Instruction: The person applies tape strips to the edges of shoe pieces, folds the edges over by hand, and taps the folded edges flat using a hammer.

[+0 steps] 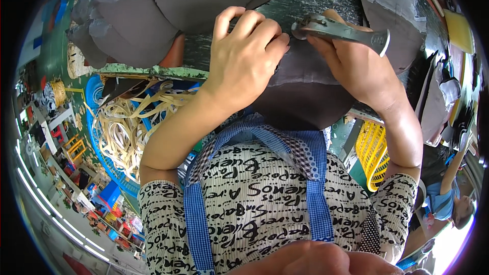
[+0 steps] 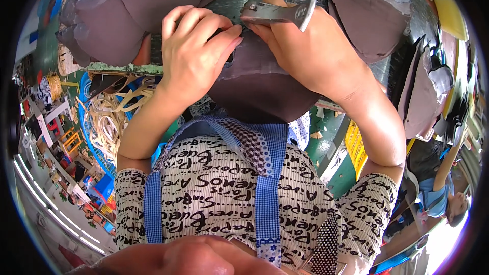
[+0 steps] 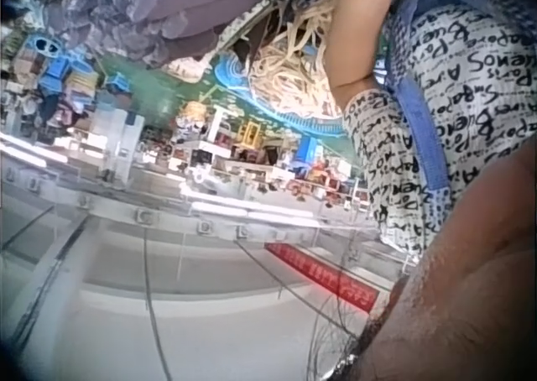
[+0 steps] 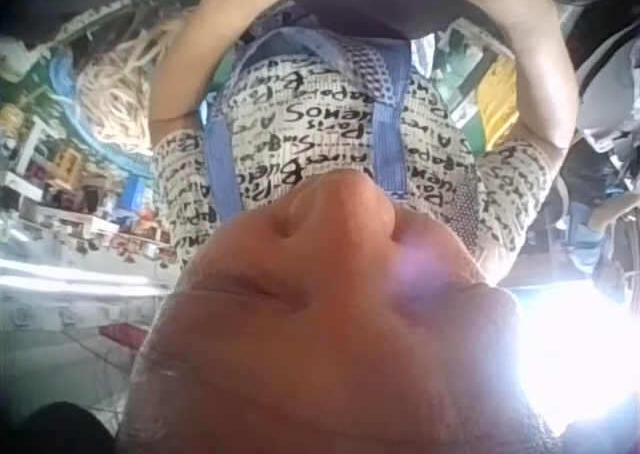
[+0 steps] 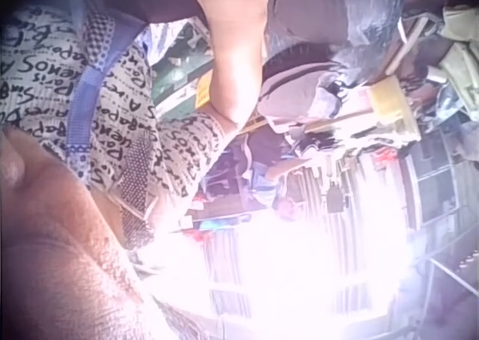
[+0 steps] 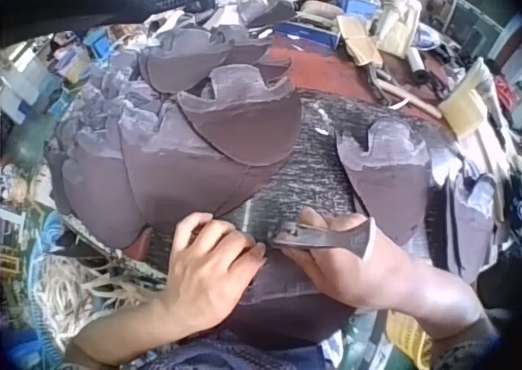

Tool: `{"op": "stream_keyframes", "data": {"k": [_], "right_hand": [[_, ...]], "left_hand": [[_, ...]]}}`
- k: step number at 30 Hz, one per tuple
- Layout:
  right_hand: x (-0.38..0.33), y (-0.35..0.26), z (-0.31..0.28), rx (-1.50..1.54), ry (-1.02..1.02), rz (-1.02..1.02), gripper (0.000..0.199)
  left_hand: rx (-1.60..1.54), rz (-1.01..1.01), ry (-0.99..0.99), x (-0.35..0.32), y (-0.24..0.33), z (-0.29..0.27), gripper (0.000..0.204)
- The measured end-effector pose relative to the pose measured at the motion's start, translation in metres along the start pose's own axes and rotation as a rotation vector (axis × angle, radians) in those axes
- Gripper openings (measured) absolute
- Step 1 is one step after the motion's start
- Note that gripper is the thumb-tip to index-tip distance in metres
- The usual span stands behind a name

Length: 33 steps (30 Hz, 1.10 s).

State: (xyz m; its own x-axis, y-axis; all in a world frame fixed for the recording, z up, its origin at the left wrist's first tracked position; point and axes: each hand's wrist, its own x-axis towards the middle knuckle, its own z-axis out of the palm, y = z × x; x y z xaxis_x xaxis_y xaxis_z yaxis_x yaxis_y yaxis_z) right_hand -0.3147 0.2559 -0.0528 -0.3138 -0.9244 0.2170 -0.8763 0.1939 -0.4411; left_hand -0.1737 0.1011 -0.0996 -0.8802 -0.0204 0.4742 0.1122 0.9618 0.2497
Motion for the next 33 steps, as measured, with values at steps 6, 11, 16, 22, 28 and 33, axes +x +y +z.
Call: {"op": "stream_keyframes", "data": {"k": [6, 11, 16, 22, 28, 33], "right_hand": [[0.001, -0.004, 0.007, 0.031, -0.054, 0.003, 0.019], [0.006, -0.004, 0.004, 0.03, -0.063, 0.027, 0.017], [0.007, -0.005, 0.005, 0.011, -0.097, -0.024, 0.02], [0.006, -0.005, 0.008, 0.032, -0.133, -0.011, 0.015], [0.01, -0.007, -0.011, 0.005, 0.076, -0.024, 0.013], [0.001, -0.006, -0.007, 0.044, 0.156, -0.053, 0.015]], "left_hand": [[0.002, -0.046, 0.04, -0.004, -0.001, 0.002, 0.019], [-0.002, -0.11, 0.04, -0.01, 0.0, 0.002, 0.015], [0.017, -0.126, 0.054, -0.011, 0.008, 0.004, 0.015], [0.053, -0.147, 0.064, -0.014, 0.005, 0.003, 0.018], [-0.186, -0.283, 0.02, -0.005, -0.002, 0.009, 0.02], [-0.202, -0.285, 0.002, 0.001, -0.005, 0.014, 0.019]]}}
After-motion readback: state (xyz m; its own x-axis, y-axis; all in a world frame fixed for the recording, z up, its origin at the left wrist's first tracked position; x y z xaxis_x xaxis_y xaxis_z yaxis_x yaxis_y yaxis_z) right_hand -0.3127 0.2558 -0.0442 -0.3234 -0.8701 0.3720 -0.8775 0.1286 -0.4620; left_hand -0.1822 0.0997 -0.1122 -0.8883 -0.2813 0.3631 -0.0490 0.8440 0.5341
